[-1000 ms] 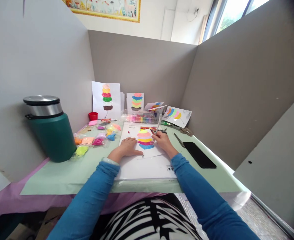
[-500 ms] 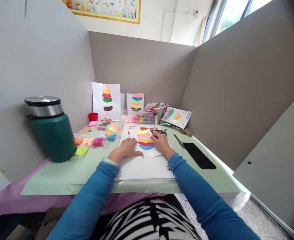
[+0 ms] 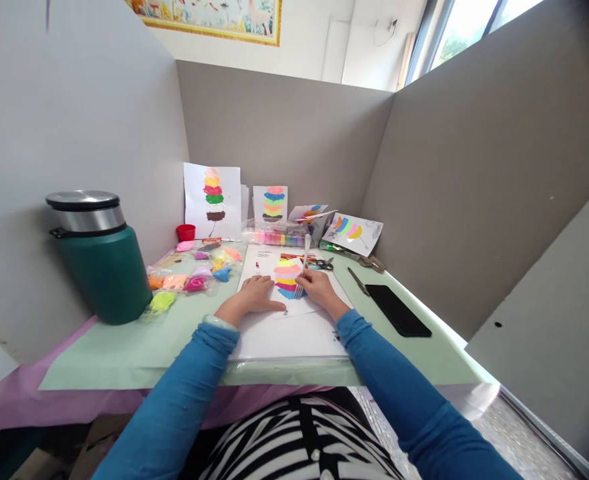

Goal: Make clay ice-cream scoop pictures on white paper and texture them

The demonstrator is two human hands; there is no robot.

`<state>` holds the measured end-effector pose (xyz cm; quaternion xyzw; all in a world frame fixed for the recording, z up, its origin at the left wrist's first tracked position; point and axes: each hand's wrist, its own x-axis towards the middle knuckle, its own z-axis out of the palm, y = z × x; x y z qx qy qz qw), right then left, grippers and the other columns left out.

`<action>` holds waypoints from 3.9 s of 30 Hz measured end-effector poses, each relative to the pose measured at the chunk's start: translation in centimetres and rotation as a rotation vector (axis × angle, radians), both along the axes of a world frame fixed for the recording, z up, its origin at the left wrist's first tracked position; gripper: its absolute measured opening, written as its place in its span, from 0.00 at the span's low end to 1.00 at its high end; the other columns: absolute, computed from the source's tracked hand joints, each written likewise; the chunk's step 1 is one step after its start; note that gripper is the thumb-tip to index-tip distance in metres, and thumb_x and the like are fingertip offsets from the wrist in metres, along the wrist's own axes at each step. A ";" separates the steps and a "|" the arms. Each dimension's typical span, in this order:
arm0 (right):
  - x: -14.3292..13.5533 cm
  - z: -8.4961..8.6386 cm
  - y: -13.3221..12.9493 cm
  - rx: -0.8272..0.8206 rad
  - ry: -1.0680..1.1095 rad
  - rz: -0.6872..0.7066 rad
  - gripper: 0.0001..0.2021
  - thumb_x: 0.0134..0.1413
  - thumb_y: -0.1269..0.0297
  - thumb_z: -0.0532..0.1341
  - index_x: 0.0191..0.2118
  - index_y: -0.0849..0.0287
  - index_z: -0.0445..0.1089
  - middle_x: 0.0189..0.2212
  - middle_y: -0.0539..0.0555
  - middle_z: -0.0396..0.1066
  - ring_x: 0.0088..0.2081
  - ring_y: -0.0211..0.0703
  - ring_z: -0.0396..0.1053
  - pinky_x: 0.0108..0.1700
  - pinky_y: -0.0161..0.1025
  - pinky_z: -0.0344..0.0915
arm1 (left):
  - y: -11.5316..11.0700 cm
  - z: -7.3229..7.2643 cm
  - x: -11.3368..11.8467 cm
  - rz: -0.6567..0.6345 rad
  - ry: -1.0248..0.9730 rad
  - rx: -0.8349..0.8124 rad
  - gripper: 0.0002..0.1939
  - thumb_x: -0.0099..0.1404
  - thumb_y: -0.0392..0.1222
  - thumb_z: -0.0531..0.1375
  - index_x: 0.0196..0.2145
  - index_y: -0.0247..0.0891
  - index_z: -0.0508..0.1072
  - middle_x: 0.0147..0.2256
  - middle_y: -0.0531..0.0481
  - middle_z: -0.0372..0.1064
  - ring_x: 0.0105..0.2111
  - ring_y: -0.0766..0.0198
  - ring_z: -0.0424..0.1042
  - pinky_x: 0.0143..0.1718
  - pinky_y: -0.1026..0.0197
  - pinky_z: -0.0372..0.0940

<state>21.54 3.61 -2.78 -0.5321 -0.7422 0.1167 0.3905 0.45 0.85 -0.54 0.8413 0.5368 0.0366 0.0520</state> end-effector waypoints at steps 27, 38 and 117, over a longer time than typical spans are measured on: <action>-0.2 0.4 0.7 0.080 -0.066 -0.199 0.10 0.54 0.61 0.57 0.25 0.57 0.69 0.25 0.53 0.71 0.28 0.40 0.64 0.29 0.35 0.51 | 0.2 -0.2 0.0 0.005 0.004 0.006 0.46 0.53 0.72 0.55 0.61 0.40 0.61 0.64 0.40 0.52 0.64 0.43 0.48 0.62 0.46 0.48; -0.8 0.1 -0.4 0.048 0.016 0.002 0.10 0.51 0.62 0.57 0.23 0.58 0.66 0.21 0.49 0.67 0.26 0.38 0.61 0.29 0.33 0.52 | -0.2 0.3 0.2 0.006 0.001 0.003 0.43 0.54 0.70 0.56 0.60 0.40 0.62 0.64 0.40 0.53 0.64 0.45 0.49 0.62 0.47 0.48; -0.1 0.4 -2.6 -0.064 -0.688 -0.263 0.13 0.59 0.75 0.49 0.44 0.59 0.68 0.42 0.58 0.69 0.43 0.45 0.70 0.39 0.37 0.60 | -1.3 1.9 0.6 -0.020 -0.474 -0.013 0.15 0.61 0.42 0.53 0.19 0.37 0.68 0.21 0.49 0.69 0.25 0.62 0.68 0.30 0.62 0.58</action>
